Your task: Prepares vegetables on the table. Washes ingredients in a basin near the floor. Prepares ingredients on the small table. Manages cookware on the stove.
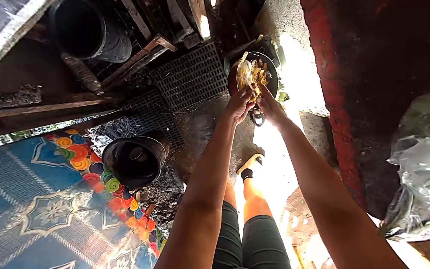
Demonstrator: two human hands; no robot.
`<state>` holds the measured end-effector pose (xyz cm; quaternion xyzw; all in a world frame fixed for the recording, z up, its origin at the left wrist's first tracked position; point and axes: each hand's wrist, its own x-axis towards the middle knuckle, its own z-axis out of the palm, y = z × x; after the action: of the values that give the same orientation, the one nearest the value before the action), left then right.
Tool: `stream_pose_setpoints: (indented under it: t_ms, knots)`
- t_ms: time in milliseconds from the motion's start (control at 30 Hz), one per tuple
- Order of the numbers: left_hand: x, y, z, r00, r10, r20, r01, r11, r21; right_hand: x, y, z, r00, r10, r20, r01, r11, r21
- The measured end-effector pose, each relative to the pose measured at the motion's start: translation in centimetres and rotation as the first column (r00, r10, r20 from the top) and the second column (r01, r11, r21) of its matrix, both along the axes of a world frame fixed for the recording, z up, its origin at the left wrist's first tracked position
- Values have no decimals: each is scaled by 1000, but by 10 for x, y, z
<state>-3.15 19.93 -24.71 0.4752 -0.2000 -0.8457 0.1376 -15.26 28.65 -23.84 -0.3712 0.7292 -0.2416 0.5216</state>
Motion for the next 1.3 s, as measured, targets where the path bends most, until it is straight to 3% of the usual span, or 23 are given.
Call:
stream_pose_setpoints:
  t_ms: [167, 400, 533, 633, 767, 900, 1100, 1300]
  knots:
    - [2, -6, -4, 971, -223, 91, 237, 954, -186, -7, -5, -2, 989, 132, -68, -127, 990, 64]
    - [-2, -4, -8, 964, -236, 125, 261, 933, -247, -7, -11, -19, 998, 39, -39, -40, 999, -30]
    - [0, 6, -17, 965, -243, 101, 261, 930, -258, -6, -15, -30, 996, -44, -74, 44, 999, -1]
    - [5, 11, -18, 976, -215, -9, 211, 961, -177, -9, -16, -39, 974, -222, 41, 218, 973, 69]
    - [10, -1, -21, 988, 14, -156, -1, 996, 85, -8, -10, -20, 889, -346, 299, 316, 937, 146]
    - [6, -10, -22, 982, 108, -154, -80, 981, 177, -3, 0, -3, 941, -230, 249, 200, 970, 142]
    - [-5, -13, -22, 1000, -29, -11, 30, 996, 79, 1, 10, -16, 997, -26, 70, 27, 999, -18]
    - [-11, -13, -26, 985, -122, 124, 129, 990, -50, 3, 5, -14, 991, -94, 95, 93, 995, 21]
